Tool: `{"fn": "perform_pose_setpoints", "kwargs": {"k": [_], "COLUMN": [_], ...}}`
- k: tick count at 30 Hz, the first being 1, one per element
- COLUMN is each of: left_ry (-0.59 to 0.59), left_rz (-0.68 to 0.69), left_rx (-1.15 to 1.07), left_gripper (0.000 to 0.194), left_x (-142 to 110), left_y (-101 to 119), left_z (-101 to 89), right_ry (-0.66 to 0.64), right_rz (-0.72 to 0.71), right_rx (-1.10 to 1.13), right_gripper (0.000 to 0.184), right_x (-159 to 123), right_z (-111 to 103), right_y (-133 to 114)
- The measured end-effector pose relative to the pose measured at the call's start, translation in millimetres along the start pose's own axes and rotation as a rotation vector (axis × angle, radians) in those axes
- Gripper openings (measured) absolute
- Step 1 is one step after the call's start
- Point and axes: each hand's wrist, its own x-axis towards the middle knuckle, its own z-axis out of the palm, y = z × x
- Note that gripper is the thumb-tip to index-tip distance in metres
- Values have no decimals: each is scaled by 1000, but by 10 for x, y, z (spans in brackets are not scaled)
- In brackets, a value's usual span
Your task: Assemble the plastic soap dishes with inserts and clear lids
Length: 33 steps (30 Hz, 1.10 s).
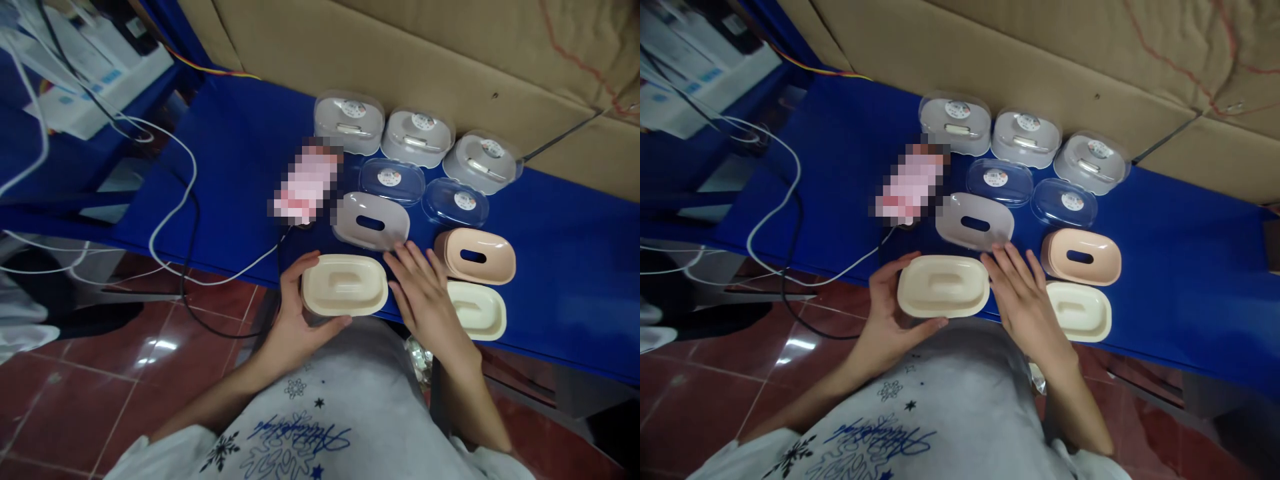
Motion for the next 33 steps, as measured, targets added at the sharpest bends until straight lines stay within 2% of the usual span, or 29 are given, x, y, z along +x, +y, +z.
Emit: {"fn": "perform_pose_setpoints", "kwargs": {"k": [3, 6, 9, 13, 15, 19, 22, 25, 28, 33], "left_ry": [7, 21, 14, -36, -36, 1, 3, 13, 54, 42], "left_rz": [-188, -230, -231, -225, -216, -219, -288, -382, -461, -477], "left_rx": [-206, -289, -315, -341, -350, -413, -538, -694, -727, -776], "left_gripper": [90, 92, 96, 95, 92, 99, 96, 85, 77, 63], "left_x": [-48, -19, 20, 36, 44, 62, 72, 95, 143, 256], "left_y": [52, 117, 120, 51, 22, 28, 69, 106, 143, 200], "left_z": [14, 15, 42, 107, 134, 144, 109, 69, 67, 117], "right_ry": [1, 78, 152, 277, 295, 154, 59, 46, 28, -4], "right_rz": [-15, 6, -1, 1, 11, -120, -183, -165, -154, -167], "right_rx": [-57, -129, -132, 71, 161, 241, 250, 242, 190, 70], "right_gripper": [71, 54, 44, 46, 49, 51, 51, 55, 60, 67], "right_x": [268, 394, 370, 223, 148, 27, -38, -80, -108, -113], "right_z": [93, 114, 60, -88, -149, -171, -134, -107, -79, -13], "right_y": [37, 82, 113, 71, -6, -174, -205, -174, -173, -233]}}
